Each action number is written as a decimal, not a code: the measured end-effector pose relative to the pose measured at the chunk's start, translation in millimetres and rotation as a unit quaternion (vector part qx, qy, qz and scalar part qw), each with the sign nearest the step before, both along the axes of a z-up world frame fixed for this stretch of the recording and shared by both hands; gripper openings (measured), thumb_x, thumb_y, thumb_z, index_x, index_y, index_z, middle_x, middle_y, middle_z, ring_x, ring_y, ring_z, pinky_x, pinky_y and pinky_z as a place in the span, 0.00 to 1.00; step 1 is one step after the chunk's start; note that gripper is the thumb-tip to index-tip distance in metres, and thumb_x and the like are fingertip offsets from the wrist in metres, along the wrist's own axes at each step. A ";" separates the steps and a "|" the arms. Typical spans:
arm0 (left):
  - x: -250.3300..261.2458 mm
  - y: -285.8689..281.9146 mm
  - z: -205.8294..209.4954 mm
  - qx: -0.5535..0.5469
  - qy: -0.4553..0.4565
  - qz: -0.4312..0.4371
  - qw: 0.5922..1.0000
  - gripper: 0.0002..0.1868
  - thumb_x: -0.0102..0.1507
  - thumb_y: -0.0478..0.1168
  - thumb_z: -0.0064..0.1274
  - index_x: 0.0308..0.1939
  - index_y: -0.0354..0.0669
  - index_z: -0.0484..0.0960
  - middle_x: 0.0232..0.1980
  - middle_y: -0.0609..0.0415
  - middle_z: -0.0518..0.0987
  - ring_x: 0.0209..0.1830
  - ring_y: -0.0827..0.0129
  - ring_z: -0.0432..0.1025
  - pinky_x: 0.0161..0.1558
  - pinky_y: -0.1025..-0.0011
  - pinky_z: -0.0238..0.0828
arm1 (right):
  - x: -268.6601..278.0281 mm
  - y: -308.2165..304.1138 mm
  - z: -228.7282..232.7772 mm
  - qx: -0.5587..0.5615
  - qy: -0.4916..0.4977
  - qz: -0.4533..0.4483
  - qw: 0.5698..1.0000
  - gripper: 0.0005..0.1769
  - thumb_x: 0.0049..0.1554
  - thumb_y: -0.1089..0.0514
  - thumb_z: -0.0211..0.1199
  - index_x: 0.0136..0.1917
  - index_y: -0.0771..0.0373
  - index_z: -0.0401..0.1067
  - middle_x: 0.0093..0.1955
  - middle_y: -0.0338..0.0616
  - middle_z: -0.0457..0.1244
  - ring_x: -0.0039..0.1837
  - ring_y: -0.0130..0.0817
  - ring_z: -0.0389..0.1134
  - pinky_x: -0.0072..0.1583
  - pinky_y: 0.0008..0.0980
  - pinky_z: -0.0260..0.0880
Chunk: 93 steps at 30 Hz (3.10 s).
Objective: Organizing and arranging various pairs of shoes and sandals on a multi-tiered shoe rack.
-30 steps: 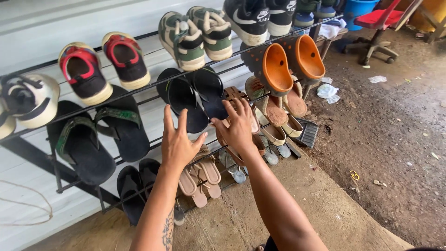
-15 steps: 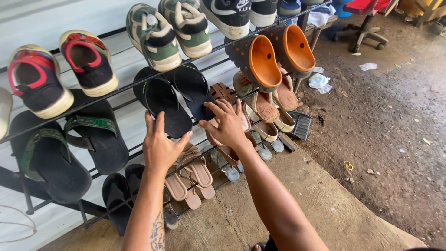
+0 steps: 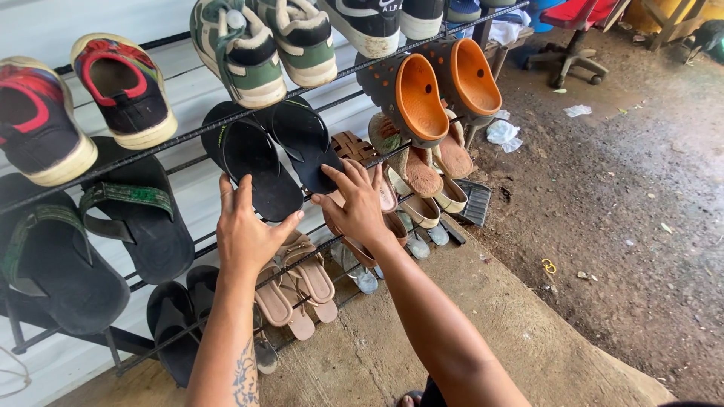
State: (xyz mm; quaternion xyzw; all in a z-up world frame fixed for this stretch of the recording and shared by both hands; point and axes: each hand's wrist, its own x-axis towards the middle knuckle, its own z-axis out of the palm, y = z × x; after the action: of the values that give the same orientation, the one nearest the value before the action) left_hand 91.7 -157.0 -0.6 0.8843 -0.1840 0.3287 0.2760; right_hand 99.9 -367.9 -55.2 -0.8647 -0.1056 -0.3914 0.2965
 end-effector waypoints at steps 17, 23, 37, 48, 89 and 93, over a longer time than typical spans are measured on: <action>7.5 7.8 -12.8 -0.024 -0.004 -0.002 1.000 0.57 0.45 0.58 0.77 0.66 0.22 0.71 0.73 0.18 0.60 0.63 0.33 0.71 0.55 0.54 0.76 | 19.6 3.3 -18.6 -0.002 0.018 -0.019 1.000 0.38 0.56 0.32 0.66 0.72 0.54 0.71 0.78 0.54 0.57 0.81 0.52 0.52 0.76 0.78 0.28; 6.5 12.2 -15.6 -0.038 -0.004 -0.021 0.999 0.60 0.46 0.59 0.78 0.69 0.24 0.67 0.73 0.17 0.58 0.66 0.32 0.69 0.58 0.53 0.76 | 13.4 -1.6 -12.6 -0.001 0.014 0.000 1.000 0.41 0.58 0.33 0.66 0.75 0.57 0.65 0.78 0.55 0.57 0.81 0.54 0.52 0.76 0.75 0.32; -51.0 24.2 -124.3 -0.054 -0.157 -0.060 0.984 0.47 0.65 0.65 0.57 0.77 0.40 0.59 0.83 0.31 0.45 0.86 0.36 0.40 0.81 0.33 0.48 | -58.0 -94.1 -10.9 0.255 -0.115 -0.056 0.958 0.24 0.74 0.45 0.48 0.61 0.67 0.73 0.58 0.53 0.63 0.61 0.40 0.70 0.62 0.39 0.74; -82.0 84.7 -227.1 0.062 0.090 0.123 0.986 0.30 0.71 0.46 0.46 0.75 0.40 0.63 0.82 0.34 0.53 0.84 0.40 0.39 0.80 0.37 0.35 | -98.1 -72.2 -72.4 0.073 0.309 -0.010 0.948 0.26 0.68 0.42 0.50 0.54 0.64 0.80 0.44 0.55 0.72 0.48 0.43 0.75 0.51 0.42 0.73; -46.4 55.0 -300.0 -0.223 0.258 0.111 0.933 0.62 0.52 0.42 0.69 0.81 0.40 0.44 0.72 0.34 0.68 0.63 0.42 0.73 0.62 0.54 0.72 | -10.7 98.0 -216.5 -0.052 0.530 0.032 0.846 0.65 0.53 0.46 0.73 0.85 0.58 0.28 0.66 0.68 0.58 0.63 0.56 0.67 0.64 0.47 0.71; -43.8 52.9 -304.3 -0.209 0.274 0.106 0.933 0.58 0.54 0.42 0.69 0.79 0.37 0.47 0.70 0.34 0.72 0.60 0.45 0.76 0.60 0.55 0.75 | -9.3 99.8 -215.0 -0.047 0.536 0.015 0.843 0.61 0.57 0.47 0.69 0.85 0.61 0.28 0.66 0.71 0.55 0.58 0.54 0.69 0.60 0.44 0.74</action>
State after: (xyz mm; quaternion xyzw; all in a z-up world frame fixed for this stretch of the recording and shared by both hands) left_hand 47.9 -104.0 -304.9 0.8766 0.0664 0.1316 0.4581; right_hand 90.5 -268.0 -270.3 -0.9507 0.0385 0.1434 0.2722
